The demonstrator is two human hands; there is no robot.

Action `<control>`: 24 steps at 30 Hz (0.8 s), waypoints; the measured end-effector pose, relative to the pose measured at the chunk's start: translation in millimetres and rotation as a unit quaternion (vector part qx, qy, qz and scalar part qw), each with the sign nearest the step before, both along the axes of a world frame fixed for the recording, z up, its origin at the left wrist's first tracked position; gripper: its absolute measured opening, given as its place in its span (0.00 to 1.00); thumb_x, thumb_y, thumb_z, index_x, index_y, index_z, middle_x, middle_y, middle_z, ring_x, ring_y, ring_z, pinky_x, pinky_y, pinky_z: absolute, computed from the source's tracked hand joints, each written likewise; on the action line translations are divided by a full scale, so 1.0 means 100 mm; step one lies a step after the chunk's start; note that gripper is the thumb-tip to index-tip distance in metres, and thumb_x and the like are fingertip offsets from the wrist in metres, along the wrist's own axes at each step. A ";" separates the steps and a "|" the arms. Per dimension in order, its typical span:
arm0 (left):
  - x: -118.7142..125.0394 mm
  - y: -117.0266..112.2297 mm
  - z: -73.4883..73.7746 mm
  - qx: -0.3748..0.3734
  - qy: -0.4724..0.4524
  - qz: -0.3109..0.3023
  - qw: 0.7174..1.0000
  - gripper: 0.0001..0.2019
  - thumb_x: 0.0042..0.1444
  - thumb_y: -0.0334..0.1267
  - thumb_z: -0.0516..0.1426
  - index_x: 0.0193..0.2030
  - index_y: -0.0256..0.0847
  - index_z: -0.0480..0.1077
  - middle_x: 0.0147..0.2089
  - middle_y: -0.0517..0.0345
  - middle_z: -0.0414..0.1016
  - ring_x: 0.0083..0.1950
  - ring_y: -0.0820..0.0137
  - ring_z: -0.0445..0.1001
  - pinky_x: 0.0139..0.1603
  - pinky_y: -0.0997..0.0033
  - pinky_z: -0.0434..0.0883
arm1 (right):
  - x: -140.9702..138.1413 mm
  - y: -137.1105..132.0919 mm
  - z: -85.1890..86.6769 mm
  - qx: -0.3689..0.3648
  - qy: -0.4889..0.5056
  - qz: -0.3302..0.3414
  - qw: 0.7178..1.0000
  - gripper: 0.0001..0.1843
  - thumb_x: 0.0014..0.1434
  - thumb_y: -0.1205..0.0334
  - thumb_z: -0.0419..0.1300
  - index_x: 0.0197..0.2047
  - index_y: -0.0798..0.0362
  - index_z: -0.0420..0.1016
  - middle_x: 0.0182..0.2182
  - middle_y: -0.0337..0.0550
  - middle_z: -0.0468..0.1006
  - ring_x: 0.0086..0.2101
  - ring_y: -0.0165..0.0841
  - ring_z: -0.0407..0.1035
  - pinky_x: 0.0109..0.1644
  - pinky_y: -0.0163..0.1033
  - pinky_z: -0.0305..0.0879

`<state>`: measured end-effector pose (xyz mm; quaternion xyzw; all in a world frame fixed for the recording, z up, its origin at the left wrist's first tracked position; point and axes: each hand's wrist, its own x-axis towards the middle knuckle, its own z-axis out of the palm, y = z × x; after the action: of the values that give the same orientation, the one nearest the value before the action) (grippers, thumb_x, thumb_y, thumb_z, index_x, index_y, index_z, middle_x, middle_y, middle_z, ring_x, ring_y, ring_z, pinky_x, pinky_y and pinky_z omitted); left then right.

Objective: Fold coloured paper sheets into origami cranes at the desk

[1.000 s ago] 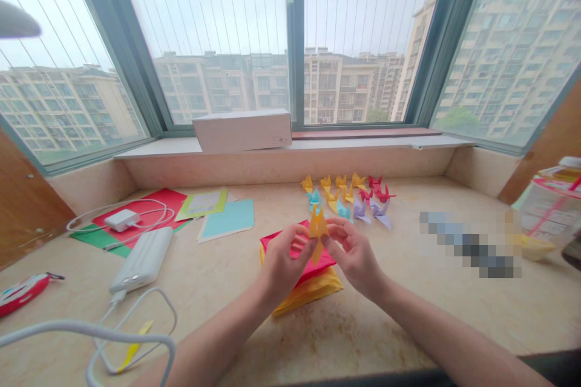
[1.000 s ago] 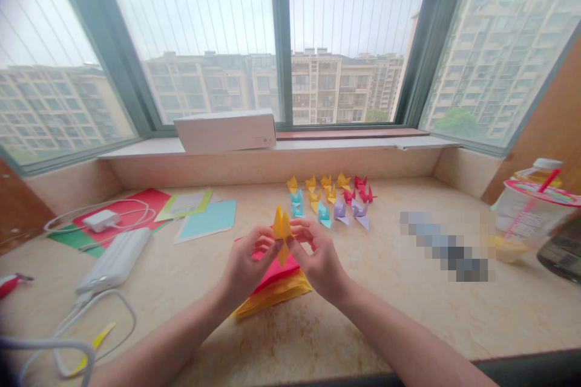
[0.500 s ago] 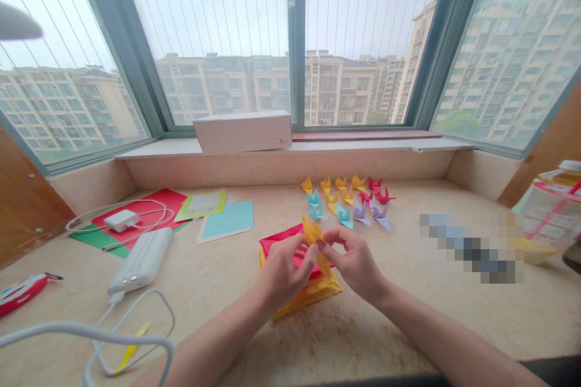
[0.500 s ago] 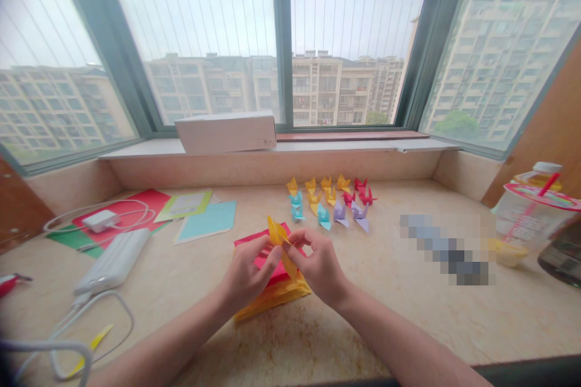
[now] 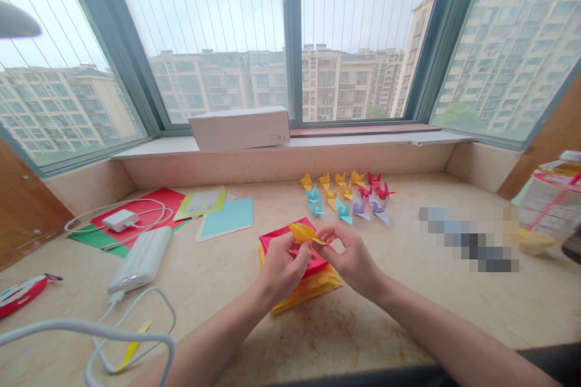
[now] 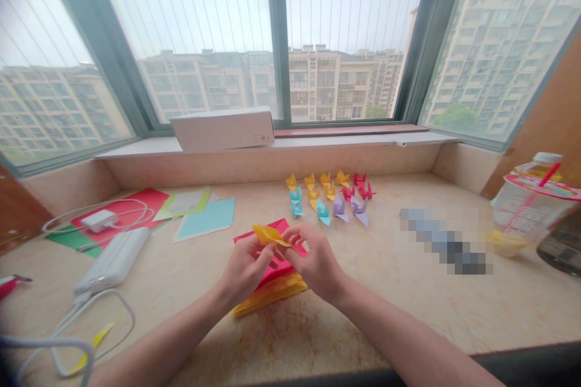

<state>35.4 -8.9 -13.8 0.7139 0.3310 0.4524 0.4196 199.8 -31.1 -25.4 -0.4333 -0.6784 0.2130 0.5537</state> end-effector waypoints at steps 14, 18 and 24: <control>0.02 -0.04 0.05 -0.037 -0.026 -0.021 0.999 0.07 0.60 0.34 0.55 0.45 0.39 0.69 0.39 0.54 0.76 0.34 0.70 0.77 0.30 0.74 0.74 | 0.02 0.00 0.02 0.026 0.023 -0.011 0.999 0.08 0.62 0.55 0.62 0.37 0.50 0.76 0.32 0.41 0.78 0.33 0.35 0.71 0.40 0.40 0.69; 0.03 -0.07 0.08 -0.079 -0.089 -0.053 0.991 0.15 0.58 0.40 0.61 0.49 0.41 0.64 0.41 0.55 0.73 0.35 0.72 0.74 0.31 0.75 0.74 | 0.04 -0.01 0.00 0.047 0.024 -0.010 0.999 0.07 0.63 0.56 0.62 0.36 0.50 0.75 0.31 0.40 0.78 0.33 0.34 0.71 0.40 0.39 0.68; 0.04 -0.06 0.07 -0.136 -0.138 -0.119 0.974 0.24 0.55 0.46 0.65 0.55 0.42 0.64 0.41 0.55 0.70 0.37 0.70 0.71 0.25 0.78 0.72 | 0.02 0.02 -0.02 -0.019 0.096 0.028 0.995 0.11 0.62 0.52 0.62 0.37 0.51 0.76 0.31 0.41 0.79 0.34 0.35 0.71 0.41 0.39 0.68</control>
<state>39.1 -14.5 -7.3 0.6153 0.2407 0.4440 0.6052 201.5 -28.8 -27.6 -0.4021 -0.6296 0.2820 0.6021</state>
